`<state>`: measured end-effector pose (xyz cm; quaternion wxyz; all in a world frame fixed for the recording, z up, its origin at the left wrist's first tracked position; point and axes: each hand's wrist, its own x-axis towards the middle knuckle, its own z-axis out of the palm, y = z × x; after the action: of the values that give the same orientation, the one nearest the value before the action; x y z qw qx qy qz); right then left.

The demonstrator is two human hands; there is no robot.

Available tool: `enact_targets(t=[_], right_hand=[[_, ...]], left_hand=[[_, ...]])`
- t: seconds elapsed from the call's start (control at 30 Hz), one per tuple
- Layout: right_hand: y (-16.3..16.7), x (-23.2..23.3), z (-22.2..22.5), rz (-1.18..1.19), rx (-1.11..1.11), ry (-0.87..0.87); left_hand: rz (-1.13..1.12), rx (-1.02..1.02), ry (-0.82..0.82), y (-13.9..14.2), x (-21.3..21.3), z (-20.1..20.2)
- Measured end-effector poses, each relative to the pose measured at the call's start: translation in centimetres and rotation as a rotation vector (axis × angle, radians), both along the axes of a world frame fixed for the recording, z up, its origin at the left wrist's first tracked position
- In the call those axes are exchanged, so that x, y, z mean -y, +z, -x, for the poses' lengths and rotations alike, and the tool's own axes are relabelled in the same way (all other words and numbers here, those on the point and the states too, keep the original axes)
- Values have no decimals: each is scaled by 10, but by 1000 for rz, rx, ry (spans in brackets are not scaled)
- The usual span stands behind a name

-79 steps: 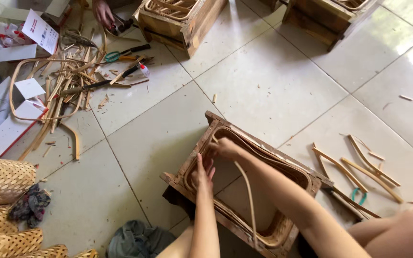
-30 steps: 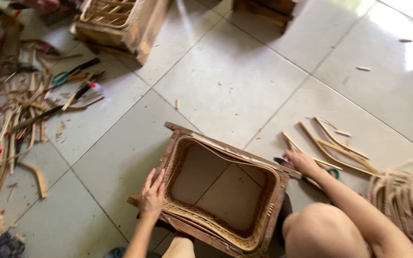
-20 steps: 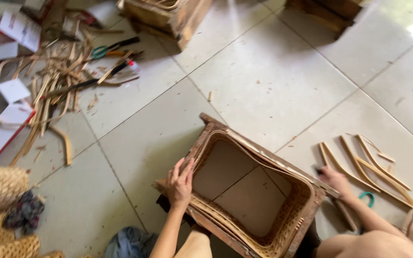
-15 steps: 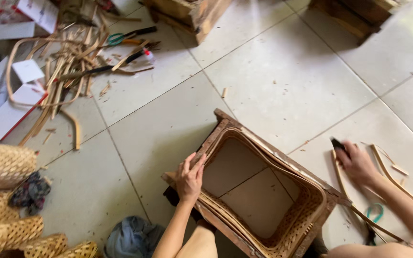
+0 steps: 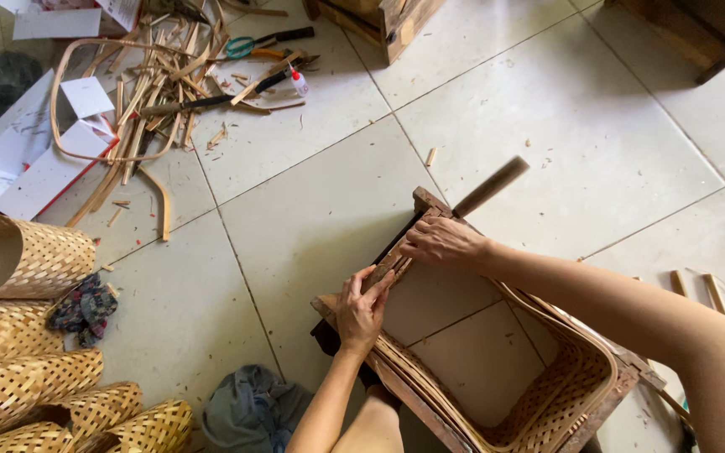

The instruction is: The person sits on the floor and weaves a woven bamboo panel around a rectangular wooden basket form, fitting and pressing the bamboo strips along the rim. They then bend and insert thin bamboo ribs across the basket body, tucking the ends to secure the weave.

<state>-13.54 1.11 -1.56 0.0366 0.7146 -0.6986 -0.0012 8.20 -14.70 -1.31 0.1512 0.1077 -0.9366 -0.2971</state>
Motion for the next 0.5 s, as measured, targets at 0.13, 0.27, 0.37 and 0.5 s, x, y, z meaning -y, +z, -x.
enact_targets(t=[0.13, 0.27, 0.37, 0.5], right_hand=[[0, 4, -1, -54, -74, 59], [3, 16, 2, 87, -203, 107], [7, 35, 12, -434, 21, -24], [14, 55, 26, -470, 164, 4]], left_hand=[[19, -33, -25, 0, 1, 0], [16, -11, 0, -2, -1, -1], [32, -2, 13, -5, -2, -2], [44, 38, 30, -7, -3, -3]])
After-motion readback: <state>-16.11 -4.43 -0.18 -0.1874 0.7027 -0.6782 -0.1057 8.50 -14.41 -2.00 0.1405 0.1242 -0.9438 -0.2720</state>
